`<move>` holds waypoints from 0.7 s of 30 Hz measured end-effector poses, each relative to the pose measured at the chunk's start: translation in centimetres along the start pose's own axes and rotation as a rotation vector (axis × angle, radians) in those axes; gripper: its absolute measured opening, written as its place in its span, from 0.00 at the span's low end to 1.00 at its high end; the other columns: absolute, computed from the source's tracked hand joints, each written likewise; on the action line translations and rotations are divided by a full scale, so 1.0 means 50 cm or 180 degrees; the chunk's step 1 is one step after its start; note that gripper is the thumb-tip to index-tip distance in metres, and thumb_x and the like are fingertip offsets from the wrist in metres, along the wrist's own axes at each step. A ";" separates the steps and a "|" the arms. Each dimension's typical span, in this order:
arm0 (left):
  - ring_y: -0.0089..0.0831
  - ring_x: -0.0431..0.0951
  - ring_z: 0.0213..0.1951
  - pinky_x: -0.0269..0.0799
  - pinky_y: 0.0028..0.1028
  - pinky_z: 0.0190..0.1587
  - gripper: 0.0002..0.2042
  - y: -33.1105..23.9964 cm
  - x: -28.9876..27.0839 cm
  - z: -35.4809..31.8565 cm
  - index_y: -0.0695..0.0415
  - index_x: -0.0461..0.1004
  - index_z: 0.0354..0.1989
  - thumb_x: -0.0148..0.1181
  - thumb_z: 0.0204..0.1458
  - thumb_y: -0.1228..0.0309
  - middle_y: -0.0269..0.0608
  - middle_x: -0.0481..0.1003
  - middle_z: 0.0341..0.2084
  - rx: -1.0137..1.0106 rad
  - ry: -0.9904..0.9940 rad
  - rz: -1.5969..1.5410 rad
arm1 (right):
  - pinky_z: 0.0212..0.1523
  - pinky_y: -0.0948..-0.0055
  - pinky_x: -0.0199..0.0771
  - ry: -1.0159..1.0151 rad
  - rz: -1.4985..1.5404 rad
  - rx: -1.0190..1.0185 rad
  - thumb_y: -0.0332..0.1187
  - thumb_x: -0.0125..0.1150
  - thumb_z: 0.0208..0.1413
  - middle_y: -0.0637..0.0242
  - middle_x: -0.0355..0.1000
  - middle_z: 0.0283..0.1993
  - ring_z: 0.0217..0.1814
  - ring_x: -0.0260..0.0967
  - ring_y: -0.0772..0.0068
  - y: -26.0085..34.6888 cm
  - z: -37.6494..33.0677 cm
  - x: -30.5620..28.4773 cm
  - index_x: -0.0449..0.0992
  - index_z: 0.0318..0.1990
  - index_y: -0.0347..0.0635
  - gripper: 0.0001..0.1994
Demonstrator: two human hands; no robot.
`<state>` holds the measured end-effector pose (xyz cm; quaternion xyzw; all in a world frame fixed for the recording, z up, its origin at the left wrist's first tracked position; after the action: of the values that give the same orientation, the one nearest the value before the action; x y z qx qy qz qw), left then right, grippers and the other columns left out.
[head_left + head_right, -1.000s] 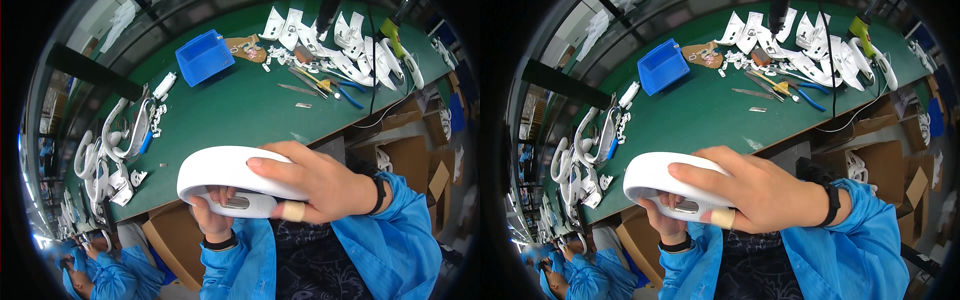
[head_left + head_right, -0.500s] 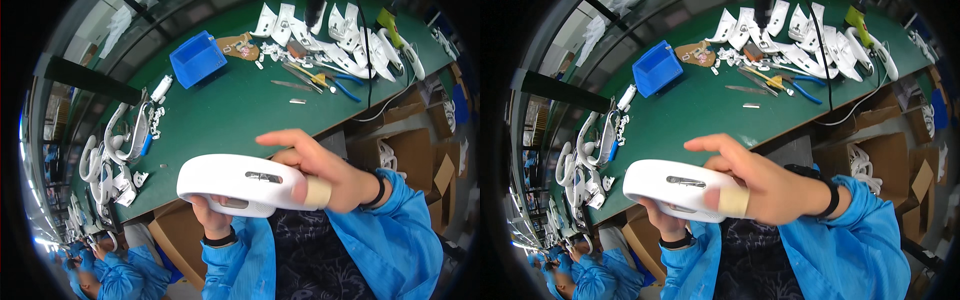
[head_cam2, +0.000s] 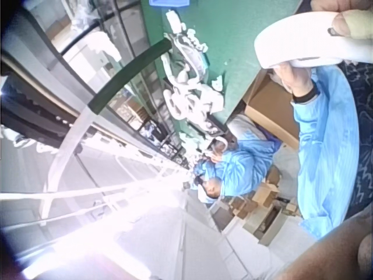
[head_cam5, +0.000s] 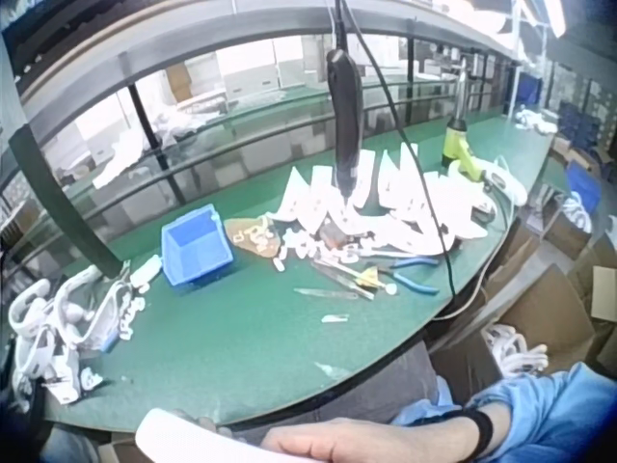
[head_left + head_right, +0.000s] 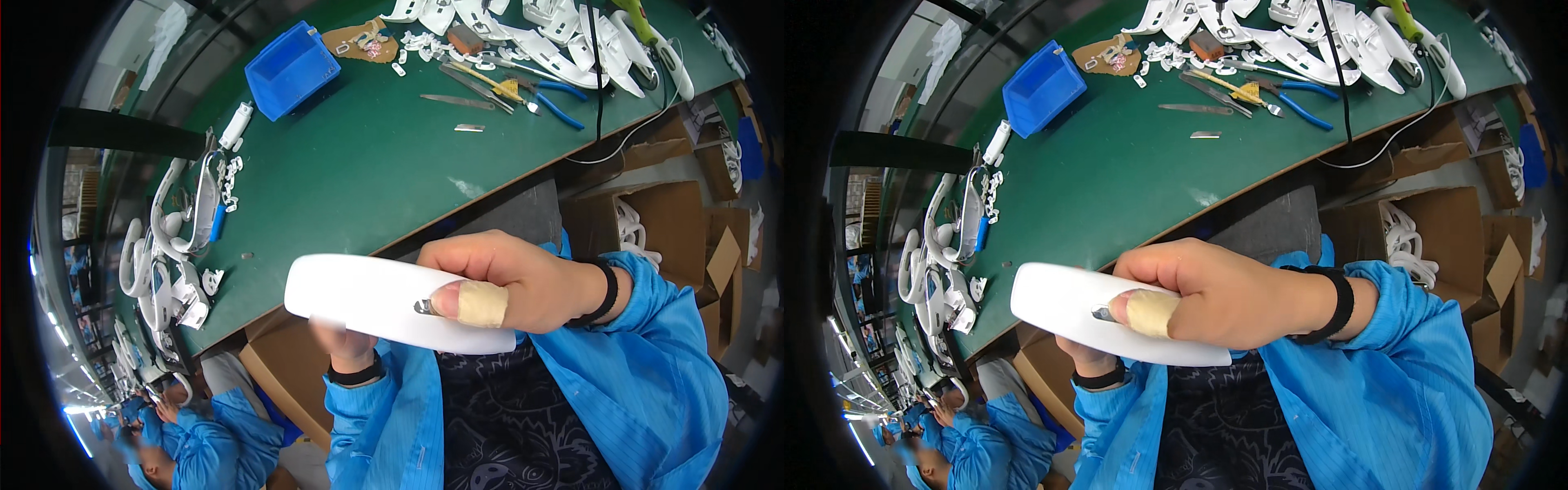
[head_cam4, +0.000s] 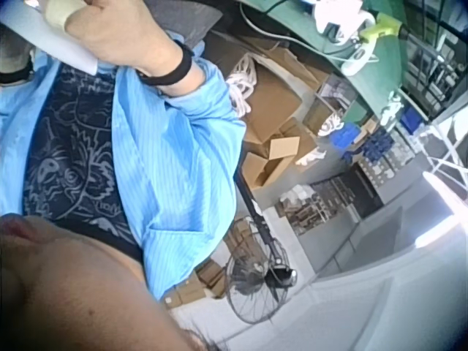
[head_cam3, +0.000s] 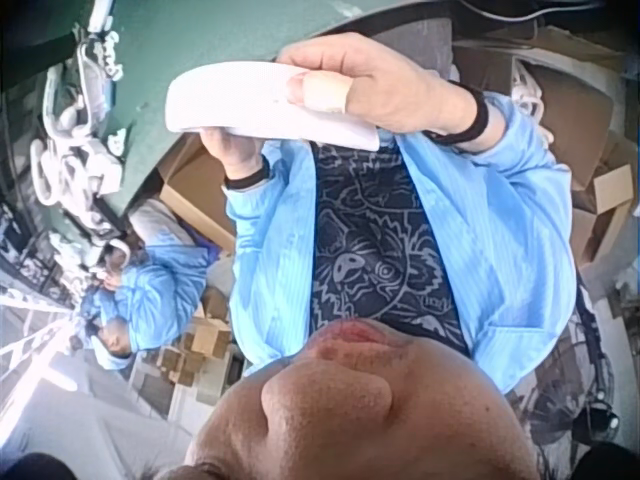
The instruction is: Assemble the components of a neck massager device at a factory assembly line workstation.
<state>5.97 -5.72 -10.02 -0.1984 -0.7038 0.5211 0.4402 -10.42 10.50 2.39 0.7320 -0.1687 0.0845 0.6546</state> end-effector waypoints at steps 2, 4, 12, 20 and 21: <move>0.44 0.79 0.54 0.77 0.39 0.55 0.36 0.008 -0.004 0.001 0.61 0.67 0.64 0.48 0.61 0.41 0.52 0.76 0.55 -0.0054 -0.0092 -0.0176 | 0.43 0.73 0.78 0.0027 -0.0160 0.0036 0.41 0.51 0.71 0.62 0.77 0.43 0.43 0.77 0.75 0.002 0.001 0.002 0.74 0.51 0.34 0.17; 0.44 0.79 0.54 0.77 0.40 0.55 0.35 0.017 -0.010 0.003 0.61 0.67 0.65 0.46 0.62 0.42 0.52 0.76 0.56 -0.0044 -0.0154 -0.0482 | 0.40 0.79 0.71 -0.0110 0.0544 0.0321 0.45 0.52 0.72 0.69 0.74 0.39 0.40 0.69 0.84 0.002 -0.002 0.003 0.75 0.51 0.35 0.19; 0.35 0.77 0.46 0.75 0.35 0.48 0.34 -0.023 0.038 0.025 0.61 0.67 0.63 0.49 0.64 0.40 0.42 0.75 0.48 0.0058 -0.0017 -0.0613 | 0.40 0.76 0.74 -0.0419 0.0483 -0.0373 0.42 0.56 0.70 0.61 0.75 0.43 0.43 0.74 0.74 0.006 -0.003 0.003 0.70 0.59 0.36 0.20; 0.21 0.65 0.27 0.66 0.27 0.36 0.28 -0.050 0.079 0.045 0.59 0.66 0.58 0.55 0.64 0.45 0.29 0.64 0.26 0.0100 -0.0031 -0.1206 | 0.56 0.56 0.74 -0.0959 -0.2445 -0.1713 0.30 0.65 0.58 0.47 0.62 0.64 0.56 0.71 0.43 0.043 -0.026 -0.002 0.61 0.71 0.43 0.33; 0.21 0.65 0.27 0.66 0.27 0.36 0.28 -0.054 0.080 0.044 0.59 0.66 0.58 0.55 0.64 0.45 0.29 0.64 0.26 0.0131 -0.0035 -0.1227 | 0.57 0.56 0.73 -0.1024 -0.2371 -0.1836 0.29 0.65 0.58 0.48 0.63 0.64 0.58 0.70 0.43 0.046 -0.027 -0.004 0.61 0.71 0.43 0.33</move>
<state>2.49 -5.00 -6.08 -0.0479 -0.7204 0.4425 0.5320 -11.28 11.66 4.64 0.5354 -0.0111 -0.3192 0.7819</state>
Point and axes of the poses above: each hand's wrist, its own z-axis towards the middle knuckle, its own x-axis out of the palm, y = z × x, the point moved 6 cm from there along z, towards the middle knuckle
